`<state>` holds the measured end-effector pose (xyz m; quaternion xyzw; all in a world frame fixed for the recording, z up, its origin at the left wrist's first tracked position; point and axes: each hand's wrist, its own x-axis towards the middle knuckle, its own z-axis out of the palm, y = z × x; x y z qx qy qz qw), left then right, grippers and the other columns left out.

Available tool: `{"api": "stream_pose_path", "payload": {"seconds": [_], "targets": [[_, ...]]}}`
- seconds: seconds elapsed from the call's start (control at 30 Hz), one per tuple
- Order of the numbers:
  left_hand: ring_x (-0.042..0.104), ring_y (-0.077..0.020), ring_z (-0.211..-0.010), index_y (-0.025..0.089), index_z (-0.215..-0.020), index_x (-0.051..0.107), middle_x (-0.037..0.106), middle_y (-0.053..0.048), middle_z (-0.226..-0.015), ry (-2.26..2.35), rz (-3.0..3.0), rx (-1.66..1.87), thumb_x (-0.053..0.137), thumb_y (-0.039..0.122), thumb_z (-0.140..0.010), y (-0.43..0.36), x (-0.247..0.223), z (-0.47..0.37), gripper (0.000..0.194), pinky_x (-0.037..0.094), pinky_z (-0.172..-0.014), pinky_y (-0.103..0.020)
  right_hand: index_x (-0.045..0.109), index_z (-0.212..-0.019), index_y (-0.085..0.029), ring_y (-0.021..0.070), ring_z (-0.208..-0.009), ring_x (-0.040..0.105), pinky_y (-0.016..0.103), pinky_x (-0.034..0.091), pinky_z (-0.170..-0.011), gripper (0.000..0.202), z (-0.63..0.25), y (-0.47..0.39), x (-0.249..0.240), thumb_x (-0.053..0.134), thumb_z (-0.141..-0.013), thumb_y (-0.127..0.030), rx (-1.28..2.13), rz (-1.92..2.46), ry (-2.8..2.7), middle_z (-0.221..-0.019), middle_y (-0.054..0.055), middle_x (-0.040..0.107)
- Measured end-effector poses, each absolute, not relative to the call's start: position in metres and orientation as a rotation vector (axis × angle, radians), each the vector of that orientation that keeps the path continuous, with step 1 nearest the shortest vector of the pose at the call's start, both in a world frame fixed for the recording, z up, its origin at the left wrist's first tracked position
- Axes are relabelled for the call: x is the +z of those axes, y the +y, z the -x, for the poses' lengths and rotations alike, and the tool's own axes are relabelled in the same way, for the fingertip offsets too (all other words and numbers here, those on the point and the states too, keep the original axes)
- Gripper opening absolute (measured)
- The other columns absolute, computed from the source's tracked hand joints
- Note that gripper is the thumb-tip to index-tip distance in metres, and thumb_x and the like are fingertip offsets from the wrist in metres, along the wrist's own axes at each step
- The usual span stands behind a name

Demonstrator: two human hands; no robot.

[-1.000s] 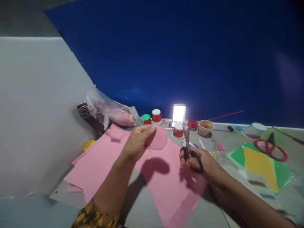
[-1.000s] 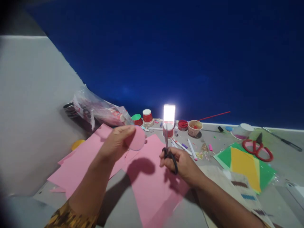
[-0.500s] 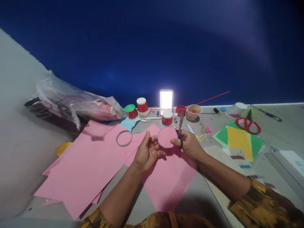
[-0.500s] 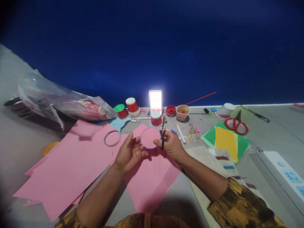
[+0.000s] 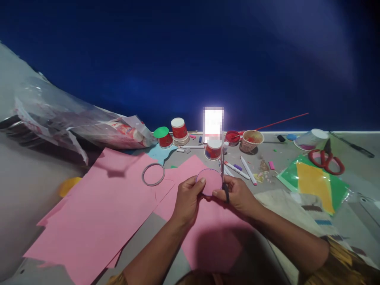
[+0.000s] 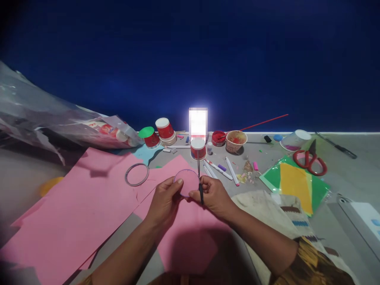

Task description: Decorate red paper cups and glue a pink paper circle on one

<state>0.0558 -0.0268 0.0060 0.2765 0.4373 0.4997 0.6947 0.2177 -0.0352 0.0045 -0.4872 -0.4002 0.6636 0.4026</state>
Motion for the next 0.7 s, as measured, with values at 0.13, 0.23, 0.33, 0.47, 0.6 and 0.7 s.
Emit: {"api": "stream_pose_path", "payload": {"seconds": [0.13, 0.23, 0.33, 0.47, 0.6, 0.7], "targets": [[0.056, -0.0115, -0.061, 0.014, -0.072, 0.071, 0.064, 0.000, -0.065, 0.971, -0.576, 1.171, 0.089, 0.034, -0.074, -0.023, 0.011, -0.050, 0.027, 0.048, -0.060, -0.024, 0.059, -0.077, -0.018, 0.0079, -0.053, 0.047, 0.021, 0.036, -0.049, 0.047, -0.216, -0.038, 0.001, 0.096, -0.057, -0.041, 1.821, 1.242, -1.030, -0.062, -0.005, 0.059], [0.056, -0.0123, -0.062, 0.014, -0.072, 0.070, 0.063, 0.001, -0.065, 1.003, -0.589, 1.171, 0.088, 0.035, -0.074, -0.020, 0.015, -0.043, 0.028, 0.049, -0.064, -0.025, 0.061, -0.078, -0.018, 0.0075, -0.051, 0.047, 0.021, 0.036, -0.048, 0.046, -0.219, -0.039, 0.001, 0.094, -0.060, -0.045, 1.876, 1.213, -1.062, -0.060, -0.006, 0.059], [0.055, -0.0123, -0.060, 0.015, -0.074, 0.069, 0.063, 0.001, -0.066, 1.083, -0.634, 1.202, 0.087, 0.036, -0.072, -0.018, 0.021, -0.035, 0.027, 0.047, -0.063, -0.025, 0.063, -0.080, -0.017, 0.0069, -0.047, 0.044, 0.021, 0.031, -0.044, 0.049, -0.224, -0.038, 0.005, 0.086, -0.069, -0.059, 1.908, 1.168, -1.148, -0.062, -0.002, 0.064], [0.055, -0.0112, -0.059, 0.016, -0.076, 0.068, 0.063, 0.002, -0.066, 1.172, -0.705, 1.230, 0.086, 0.032, -0.069, -0.019, 0.033, -0.026, 0.025, 0.045, -0.061, -0.023, 0.063, -0.075, -0.017, 0.0072, -0.044, 0.042, 0.022, 0.027, -0.041, 0.060, -0.227, -0.038, 0.011, 0.084, -0.064, -0.073, 1.976, 1.165, -1.218, -0.056, -0.001, 0.061], [0.053, -0.0108, -0.055, 0.016, -0.073, 0.066, 0.062, 0.002, -0.064, 1.205, -0.758, 1.201, 0.084, 0.032, -0.068, -0.021, 0.043, -0.022, 0.025, 0.044, -0.057, -0.023, 0.062, -0.070, -0.017, 0.0095, -0.045, 0.048, 0.023, 0.033, -0.046, 0.065, -0.227, -0.041, 0.010, 0.086, -0.059, -0.076, 2.041, 1.160, -1.221, -0.053, -0.001, 0.060], [0.051, -0.0099, -0.052, 0.016, -0.070, 0.063, 0.060, 0.004, -0.061, 1.173, -0.739, 1.190, 0.083, 0.031, -0.066, -0.022, 0.044, -0.022, 0.025, 0.042, -0.054, -0.023, 0.064, -0.072, -0.016, 0.0090, -0.044, 0.047, 0.022, 0.031, -0.044, 0.067, -0.228, -0.042, 0.005, 0.086, -0.059, -0.078, 2.037, 1.143, -1.218, -0.054, 0.000, 0.062]]}}
